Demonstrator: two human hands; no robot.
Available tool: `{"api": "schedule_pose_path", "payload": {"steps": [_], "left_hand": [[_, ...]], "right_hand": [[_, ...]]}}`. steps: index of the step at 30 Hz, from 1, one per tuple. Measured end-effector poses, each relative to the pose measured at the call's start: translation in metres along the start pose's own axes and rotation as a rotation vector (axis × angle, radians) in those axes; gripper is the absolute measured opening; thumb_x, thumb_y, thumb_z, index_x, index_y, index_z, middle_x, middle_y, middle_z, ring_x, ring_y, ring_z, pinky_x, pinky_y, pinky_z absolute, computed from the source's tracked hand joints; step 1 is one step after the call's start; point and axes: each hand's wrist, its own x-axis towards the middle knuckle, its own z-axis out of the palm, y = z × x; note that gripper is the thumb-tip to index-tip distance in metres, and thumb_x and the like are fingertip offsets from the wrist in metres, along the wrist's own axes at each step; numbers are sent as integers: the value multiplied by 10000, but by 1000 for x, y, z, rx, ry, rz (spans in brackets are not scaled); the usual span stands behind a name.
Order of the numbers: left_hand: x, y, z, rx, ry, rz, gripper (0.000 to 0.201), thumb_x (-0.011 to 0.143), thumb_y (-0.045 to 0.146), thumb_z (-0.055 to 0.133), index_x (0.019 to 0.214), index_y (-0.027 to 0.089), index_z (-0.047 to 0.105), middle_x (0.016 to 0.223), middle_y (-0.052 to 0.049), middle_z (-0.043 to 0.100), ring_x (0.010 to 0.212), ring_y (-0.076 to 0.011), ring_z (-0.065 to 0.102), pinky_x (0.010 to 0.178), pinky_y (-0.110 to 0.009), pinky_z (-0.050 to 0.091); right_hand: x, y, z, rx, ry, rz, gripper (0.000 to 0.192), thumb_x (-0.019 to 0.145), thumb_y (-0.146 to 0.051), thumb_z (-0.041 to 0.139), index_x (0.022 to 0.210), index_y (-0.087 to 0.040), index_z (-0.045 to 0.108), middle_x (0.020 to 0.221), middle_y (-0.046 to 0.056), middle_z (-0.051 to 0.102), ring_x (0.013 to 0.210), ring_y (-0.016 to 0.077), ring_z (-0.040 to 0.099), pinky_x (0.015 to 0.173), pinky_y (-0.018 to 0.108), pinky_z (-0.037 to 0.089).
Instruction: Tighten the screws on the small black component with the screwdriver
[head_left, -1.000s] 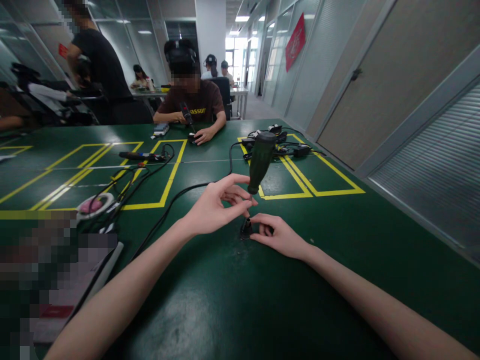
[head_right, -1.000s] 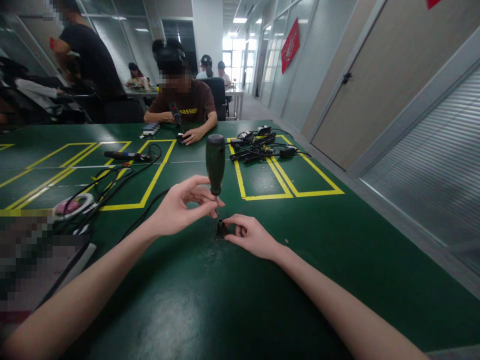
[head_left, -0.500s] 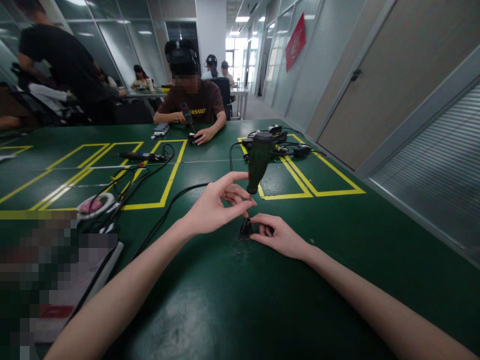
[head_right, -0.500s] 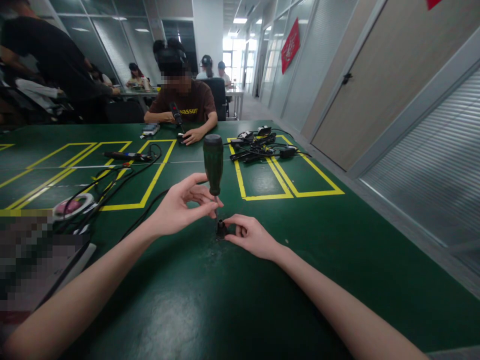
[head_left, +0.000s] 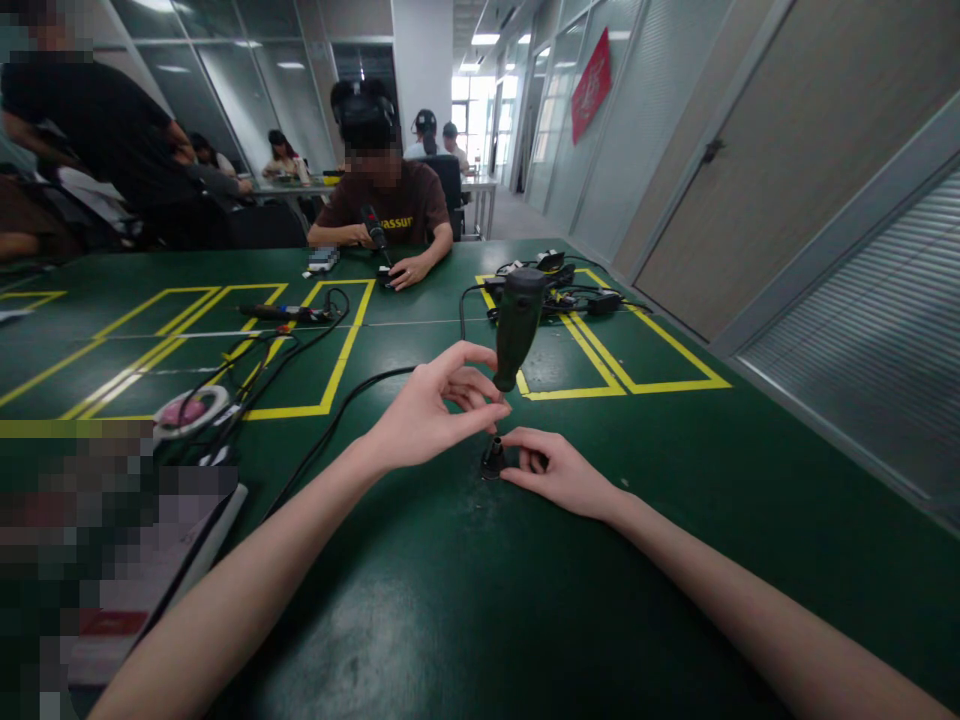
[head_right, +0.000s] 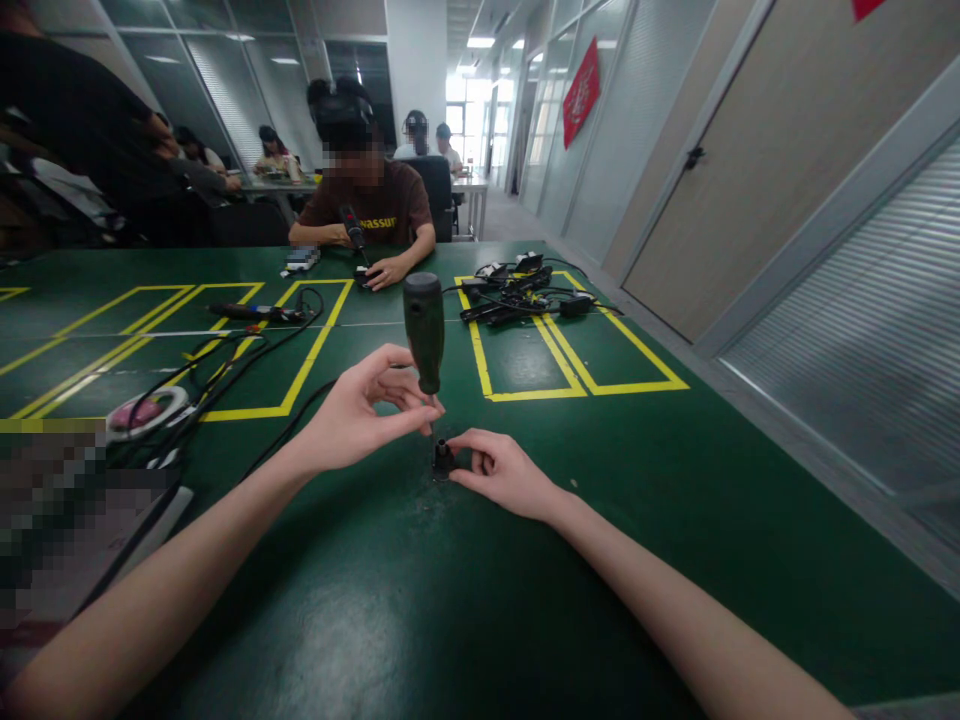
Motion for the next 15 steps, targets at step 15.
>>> {"api": "schedule_pose_path", "payload": {"steps": [15], "left_hand": [[0, 5, 1, -45, 3, -54, 346, 832, 262, 802, 1040, 190, 535, 885, -19, 784, 664, -141, 750, 672, -260, 603]], "right_hand": [[0, -1, 0, 0, -6, 4, 260, 889, -333, 718, 1106, -189, 721, 984, 38, 695, 619, 101, 533, 557, 251, 425]]}}
